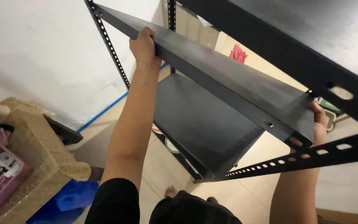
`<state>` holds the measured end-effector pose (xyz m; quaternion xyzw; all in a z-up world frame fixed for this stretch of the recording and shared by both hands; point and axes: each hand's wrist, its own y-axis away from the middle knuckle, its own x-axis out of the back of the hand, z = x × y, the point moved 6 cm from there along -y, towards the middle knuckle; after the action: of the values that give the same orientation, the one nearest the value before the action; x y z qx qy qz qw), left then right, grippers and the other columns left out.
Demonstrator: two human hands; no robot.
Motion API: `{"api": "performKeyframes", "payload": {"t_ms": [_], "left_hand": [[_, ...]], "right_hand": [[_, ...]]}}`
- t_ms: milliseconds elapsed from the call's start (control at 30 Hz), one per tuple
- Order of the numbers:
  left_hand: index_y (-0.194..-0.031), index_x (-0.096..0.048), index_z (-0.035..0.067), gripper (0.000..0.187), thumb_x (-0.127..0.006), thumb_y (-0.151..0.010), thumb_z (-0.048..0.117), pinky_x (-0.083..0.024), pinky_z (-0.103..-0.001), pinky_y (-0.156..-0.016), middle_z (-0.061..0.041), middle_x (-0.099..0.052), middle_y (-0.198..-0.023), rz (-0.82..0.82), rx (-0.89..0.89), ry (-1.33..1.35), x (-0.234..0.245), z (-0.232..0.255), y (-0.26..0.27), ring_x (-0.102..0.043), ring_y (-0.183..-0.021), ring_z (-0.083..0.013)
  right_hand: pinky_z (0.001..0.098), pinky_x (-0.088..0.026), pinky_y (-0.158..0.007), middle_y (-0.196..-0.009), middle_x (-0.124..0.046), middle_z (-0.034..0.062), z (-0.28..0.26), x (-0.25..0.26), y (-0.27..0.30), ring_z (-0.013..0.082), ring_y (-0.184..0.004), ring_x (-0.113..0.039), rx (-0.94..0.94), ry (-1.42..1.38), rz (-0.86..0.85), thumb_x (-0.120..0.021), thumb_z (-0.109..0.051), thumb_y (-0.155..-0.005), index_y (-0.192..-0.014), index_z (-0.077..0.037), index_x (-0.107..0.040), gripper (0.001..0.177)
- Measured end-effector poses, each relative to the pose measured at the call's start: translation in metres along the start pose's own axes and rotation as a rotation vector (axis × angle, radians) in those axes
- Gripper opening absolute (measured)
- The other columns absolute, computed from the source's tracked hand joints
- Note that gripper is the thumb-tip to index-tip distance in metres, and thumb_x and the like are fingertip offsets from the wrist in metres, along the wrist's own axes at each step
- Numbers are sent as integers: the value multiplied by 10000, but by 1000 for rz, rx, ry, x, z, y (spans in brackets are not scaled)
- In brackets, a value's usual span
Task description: The person assembles a metal shelving unit by placing a shelf panel onto the frame and securing it with screws and a screwdriver. The person kneels on the floor to reach the lower sections of the frame.
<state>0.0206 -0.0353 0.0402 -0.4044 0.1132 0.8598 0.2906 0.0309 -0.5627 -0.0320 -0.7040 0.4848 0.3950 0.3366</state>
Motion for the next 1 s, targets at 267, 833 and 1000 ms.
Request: {"api": "performKeyframes", "payload": {"t_ms": [267,833,1000], "left_hand": [[-867,-533,-10,75,-587,-820,-31,-468,-371,-526,-55,-527,-730,-121,-84,-3,-26,15,12,-521,-600,-179],[-1018,-620,-71,292,-658,-828,147,-618,-469,-754,-184,-671,-961,-105,458,64,155,-163,-72,-698,-859,-330],[-1221,-595,-43,445,-587,-825,161,-541,-503,-1038,-206,-674,-1214,-170,607,278,234,-213,-32,-663,-1129,-361]], "right_hand": [[337,-634,-868,-1180,-710,173,-18,19,15,265,-1000,-737,189,134,-72,-516,-180,-1216,-1159,-9,-660,230],[434,-606,-1008,-1184,-690,154,58,-61,28,283,-1103,-711,-27,135,337,-664,-187,-908,-1183,26,-645,348],[297,-547,-652,-1001,-694,116,71,-76,23,206,-771,-671,-56,222,120,-726,-177,-1057,-1197,19,-625,262]]}}
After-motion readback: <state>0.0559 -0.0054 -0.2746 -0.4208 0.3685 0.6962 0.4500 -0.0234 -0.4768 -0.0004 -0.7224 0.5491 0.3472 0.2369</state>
